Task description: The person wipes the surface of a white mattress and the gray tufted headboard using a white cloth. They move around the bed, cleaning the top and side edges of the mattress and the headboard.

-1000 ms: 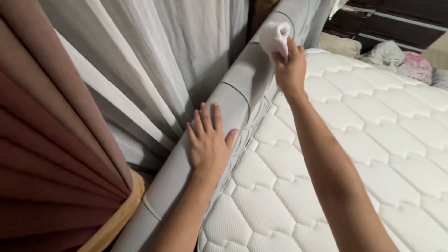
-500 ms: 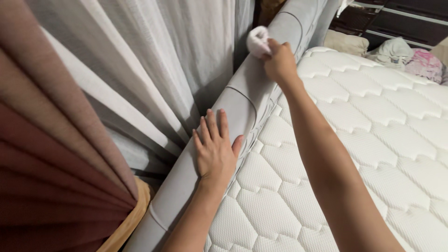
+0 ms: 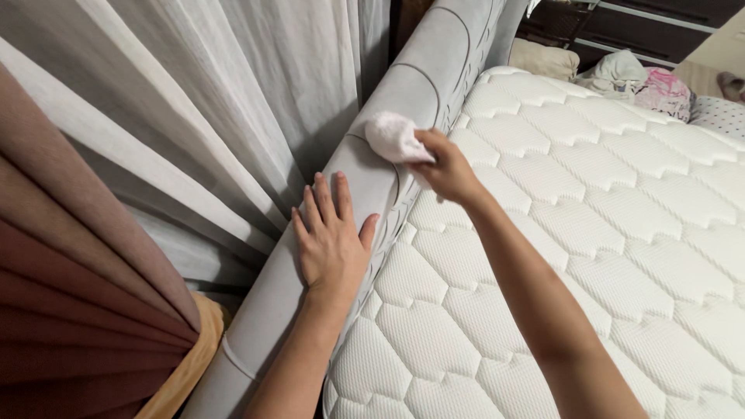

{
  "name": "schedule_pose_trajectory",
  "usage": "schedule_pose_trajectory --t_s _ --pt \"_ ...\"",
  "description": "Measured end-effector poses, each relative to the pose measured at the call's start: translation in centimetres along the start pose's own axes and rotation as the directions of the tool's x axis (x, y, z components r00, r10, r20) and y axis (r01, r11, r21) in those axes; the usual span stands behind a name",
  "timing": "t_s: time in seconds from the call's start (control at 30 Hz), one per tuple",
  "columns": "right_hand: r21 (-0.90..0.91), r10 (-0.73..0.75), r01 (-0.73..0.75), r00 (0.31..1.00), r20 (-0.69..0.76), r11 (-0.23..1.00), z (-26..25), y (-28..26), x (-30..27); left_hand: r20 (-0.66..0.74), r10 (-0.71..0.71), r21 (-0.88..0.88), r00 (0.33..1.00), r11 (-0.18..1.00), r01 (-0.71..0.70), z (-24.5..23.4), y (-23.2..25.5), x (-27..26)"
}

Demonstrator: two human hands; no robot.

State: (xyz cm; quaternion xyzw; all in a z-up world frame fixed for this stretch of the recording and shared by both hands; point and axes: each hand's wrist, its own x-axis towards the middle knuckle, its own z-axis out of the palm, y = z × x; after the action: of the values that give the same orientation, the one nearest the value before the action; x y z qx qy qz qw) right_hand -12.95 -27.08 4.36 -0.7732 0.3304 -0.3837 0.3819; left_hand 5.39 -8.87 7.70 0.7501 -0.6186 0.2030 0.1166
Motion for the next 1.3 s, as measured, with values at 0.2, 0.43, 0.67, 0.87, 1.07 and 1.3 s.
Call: schedule_pose_trajectory --t_s 0.2,0.43,0.67,0.87,1.07,1.3 --pt "-0.015 0.242 -0.247 0.933 0.267 0.969 -2.2 -0.6 -4.7 -0.02 0.006 0.023 1.0 1.0 -0.006 0.1 0.0 -0.2" --pt "-0.016 0.433 -0.441 0.888 -0.151 0.898 -8.1 -0.3 -0.6 -0.036 0.015 0.058 0.999 0.998 -0.013 0.1 0.0 -0.1" --pt "0.018 0.053 -0.05 0.928 -0.369 0.999 -6.5 3.8 7.4 -0.026 0.022 0.082 0.999 0.996 -0.02 -0.4 0.0 0.0" --pt "0.151 0.078 -0.006 0.877 -0.474 0.989 0.5 6.0 5.0 -0.027 0.017 0.074 1.0 0.997 -0.015 -0.1 0.0 -0.1" --pt "0.612 0.454 -0.057 0.725 -0.518 0.789 7.0 6.1 -1.0 -0.018 0.007 0.064 1.0 0.998 -0.006 0.3 0.1 -0.1" --pt "0.713 0.459 0.083 0.712 -0.531 0.696 12.6 10.0 -6.0 0.0 0.004 0.031 1.0 1.0 -0.004 0.5 0.1 -0.1"
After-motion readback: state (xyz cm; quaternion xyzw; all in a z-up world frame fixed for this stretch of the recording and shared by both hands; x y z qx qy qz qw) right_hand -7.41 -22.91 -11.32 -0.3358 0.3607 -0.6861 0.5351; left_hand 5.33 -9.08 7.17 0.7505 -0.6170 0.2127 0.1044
